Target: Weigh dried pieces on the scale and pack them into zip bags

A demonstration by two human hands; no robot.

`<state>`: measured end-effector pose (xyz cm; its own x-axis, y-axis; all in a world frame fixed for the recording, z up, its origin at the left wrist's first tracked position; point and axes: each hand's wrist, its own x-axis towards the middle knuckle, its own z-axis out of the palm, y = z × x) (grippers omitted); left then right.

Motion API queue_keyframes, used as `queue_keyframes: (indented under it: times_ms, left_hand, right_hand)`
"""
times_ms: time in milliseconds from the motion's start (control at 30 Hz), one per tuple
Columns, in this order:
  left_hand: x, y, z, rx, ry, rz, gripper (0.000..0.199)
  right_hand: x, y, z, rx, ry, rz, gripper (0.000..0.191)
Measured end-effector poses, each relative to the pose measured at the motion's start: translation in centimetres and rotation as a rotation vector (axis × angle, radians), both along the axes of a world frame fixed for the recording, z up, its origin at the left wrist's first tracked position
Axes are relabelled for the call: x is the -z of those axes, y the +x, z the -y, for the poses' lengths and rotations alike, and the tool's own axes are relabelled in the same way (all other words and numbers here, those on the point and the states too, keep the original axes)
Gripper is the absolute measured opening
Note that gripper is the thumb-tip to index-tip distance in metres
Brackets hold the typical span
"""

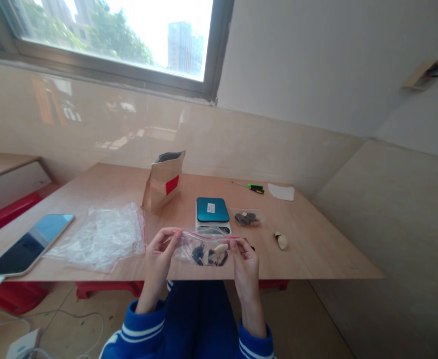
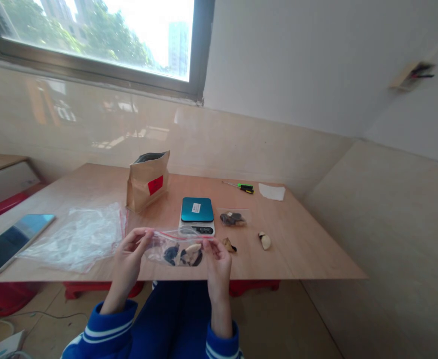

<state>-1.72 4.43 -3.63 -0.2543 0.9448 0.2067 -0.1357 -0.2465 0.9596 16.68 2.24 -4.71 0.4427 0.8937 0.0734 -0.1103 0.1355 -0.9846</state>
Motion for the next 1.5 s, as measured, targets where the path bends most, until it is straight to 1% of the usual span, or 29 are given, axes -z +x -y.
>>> queue_keyframes:
  times_ms: [200, 367, 500, 667, 833, 900, 967, 1067, 1133, 1200, 1300, 1400, 1500]
  left_hand:
    - [-0.2, -0.8, -0.1, -0.046, 0.011, -0.123, 0.03]
    - [0.1, -1.1, -0.1, -0.101, 0.013, -0.182, 0.031]
    - [-0.1, -0.9, 0.2, -0.138, 0.013, -0.163, 0.027]
    - [-0.6, -0.2, 0.3, -0.056, 0.045, -0.079, 0.028]
    - [-0.6, 0.2, 0.4, 0.054, -0.02, -0.062, 0.028]
    - [-0.6, 0.5, 0.5, 0.067, -0.025, -0.064, 0.026]
    - [-0.6, 0.8, 0.6, 0.042, -0.021, -0.079, 0.027]
    - [-0.5, 1.2, 0.7, -0.022, -0.013, -0.101, 0.027]
    - [-0.5, 1.4, 0.7, -0.032, -0.003, -0.09, 0.026]
    - [-0.6, 1.4, 0.6, -0.022, 0.005, -0.073, 0.025]
    - [-0.7, 1.1, 0.5, 0.013, -0.011, -0.053, 0.026]
    - [-0.6, 0.6, 0.3, 0.112, -0.038, -0.03, 0.027]
    - [-0.4, 0.2, 0.3, 0.196, -0.047, -0.015, 0.026]
  right_hand:
    - [-0.2, 0.1, 0.1, 0.012, 0.024, 0.122, 0.037]
    - [-0.3, 0.2, 0.3, 0.037, 0.026, 0.153, 0.036]
    - [-0.5, -0.2, 0.4, 0.042, 0.061, 0.157, 0.032]
    - [-0.5, -0.7, 0.4, 0.09, 0.077, 0.154, 0.032]
    - [-0.5, -0.8, 0.5, 0.157, 0.084, 0.128, 0.034]
    - [-0.4, -0.8, 0.4, 0.159, 0.099, 0.102, 0.035]
    - [-0.3, -0.8, 0.2, 0.109, 0.118, 0.072, 0.034]
    - [-0.1, -1.0, 0.0, -0.029, 0.131, 0.008, 0.036]
    - [0.1, -1.1, -0.1, -0.104, 0.108, -0.039, 0.042]
    - [0.3, -1.1, -0.2, -0.127, 0.074, -0.058, 0.039]
    - [0.5, -1.1, -0.2, -0.075, 0.044, -0.038, 0.032]
    - [0.4, -0.9, -0.2, -0.018, 0.049, 0.012, 0.031]
    - [0.4, -0.7, -0.2, -0.001, 0.078, 0.068, 0.03]
